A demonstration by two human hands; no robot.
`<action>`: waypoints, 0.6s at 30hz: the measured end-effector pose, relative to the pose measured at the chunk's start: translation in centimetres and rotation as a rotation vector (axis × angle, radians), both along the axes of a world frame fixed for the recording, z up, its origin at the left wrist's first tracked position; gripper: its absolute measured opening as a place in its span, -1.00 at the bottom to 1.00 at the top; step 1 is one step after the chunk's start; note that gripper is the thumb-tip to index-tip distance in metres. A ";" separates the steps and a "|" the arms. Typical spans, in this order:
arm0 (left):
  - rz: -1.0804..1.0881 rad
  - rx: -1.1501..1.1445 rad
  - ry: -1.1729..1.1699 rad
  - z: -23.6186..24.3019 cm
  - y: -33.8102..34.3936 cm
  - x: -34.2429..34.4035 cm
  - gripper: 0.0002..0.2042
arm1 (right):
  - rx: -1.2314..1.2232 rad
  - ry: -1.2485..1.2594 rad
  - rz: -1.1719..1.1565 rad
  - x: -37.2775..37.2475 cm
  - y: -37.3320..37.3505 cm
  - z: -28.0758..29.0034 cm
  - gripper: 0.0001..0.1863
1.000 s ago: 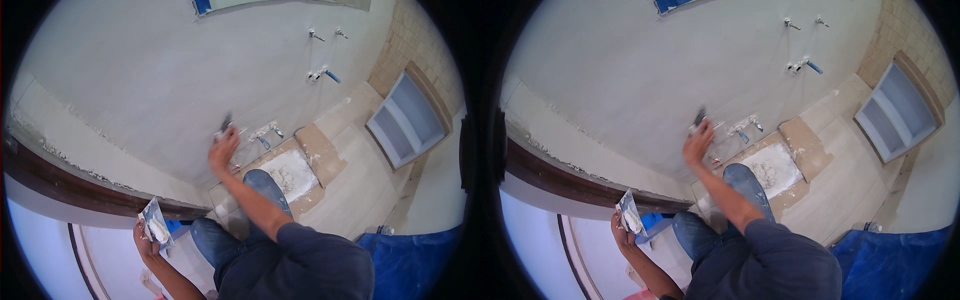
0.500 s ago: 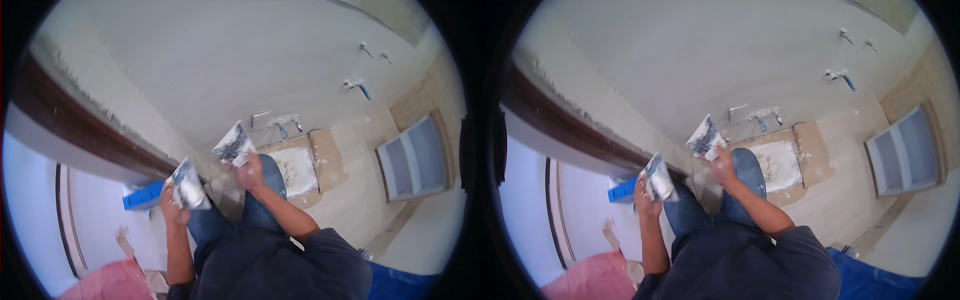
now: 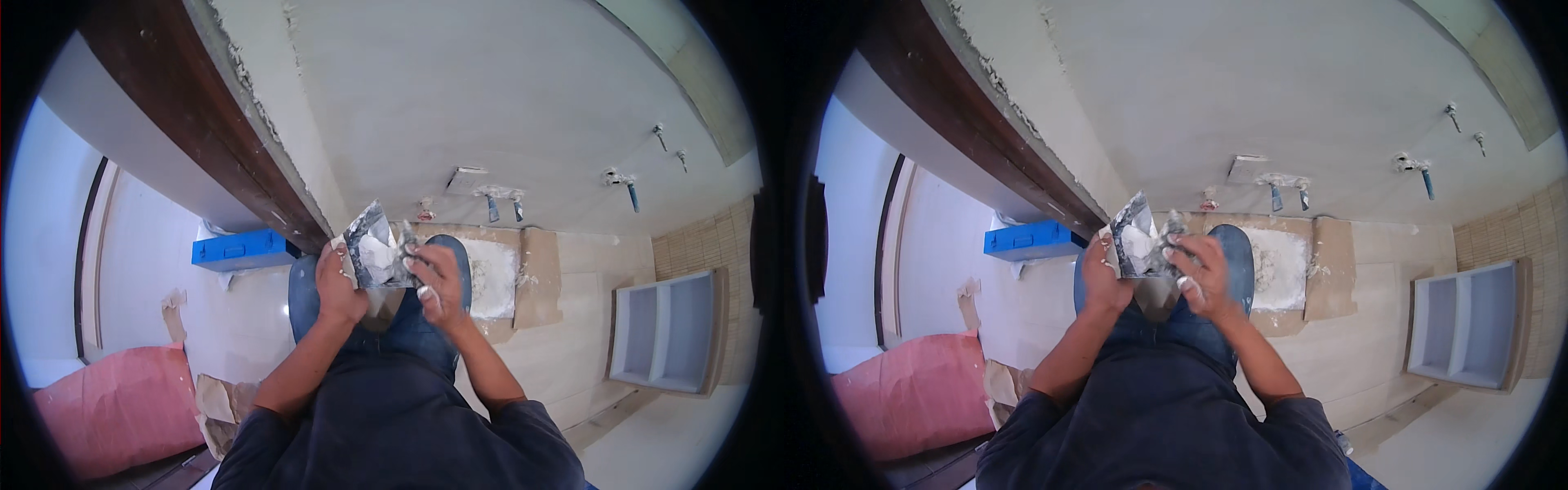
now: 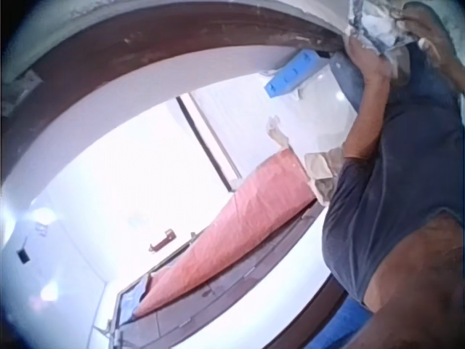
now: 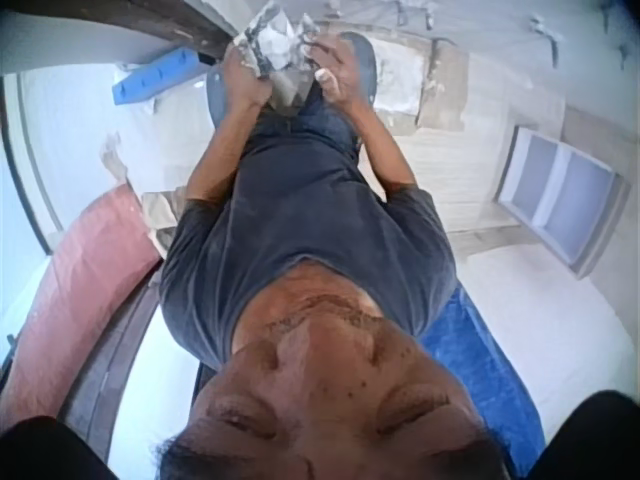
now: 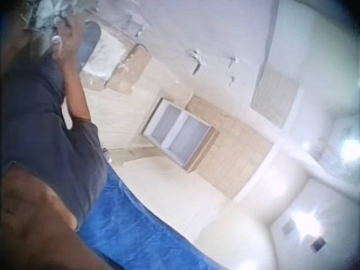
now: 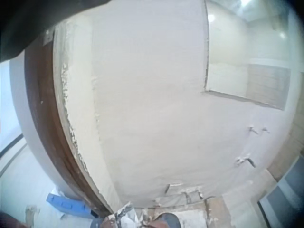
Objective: The person enters the bathroom carrying putty knives with plaster, spreads and smooths the plaster onto the wall using a putty knife, scrapes the compound between the blades, and applies plaster around the wall fixtures.
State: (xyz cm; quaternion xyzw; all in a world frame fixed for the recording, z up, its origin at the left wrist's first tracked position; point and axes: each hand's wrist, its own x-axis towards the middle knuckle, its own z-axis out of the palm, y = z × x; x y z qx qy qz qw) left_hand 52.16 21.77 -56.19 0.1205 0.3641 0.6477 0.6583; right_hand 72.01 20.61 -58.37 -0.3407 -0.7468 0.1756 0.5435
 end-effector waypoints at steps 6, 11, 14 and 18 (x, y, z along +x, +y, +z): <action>-0.212 -0.015 0.041 1.1 0.9 -5.3 -0.75 | 0.082 -0.468 0.079 6.0 2.3 4.1 -0.58; -0.467 -0.039 0.196 1.9 1.3 -5.7 -0.75 | 0.217 -0.666 0.352 3.3 1.4 12.0 -0.59; -0.537 0.011 0.197 2.7 1.2 -5.3 -0.75 | 0.271 -0.805 0.391 2.2 1.0 12.5 -0.58; -0.493 0.037 0.157 2.1 1.0 -5.4 -0.79 | 0.163 -0.866 0.410 2.3 0.5 11.9 -0.61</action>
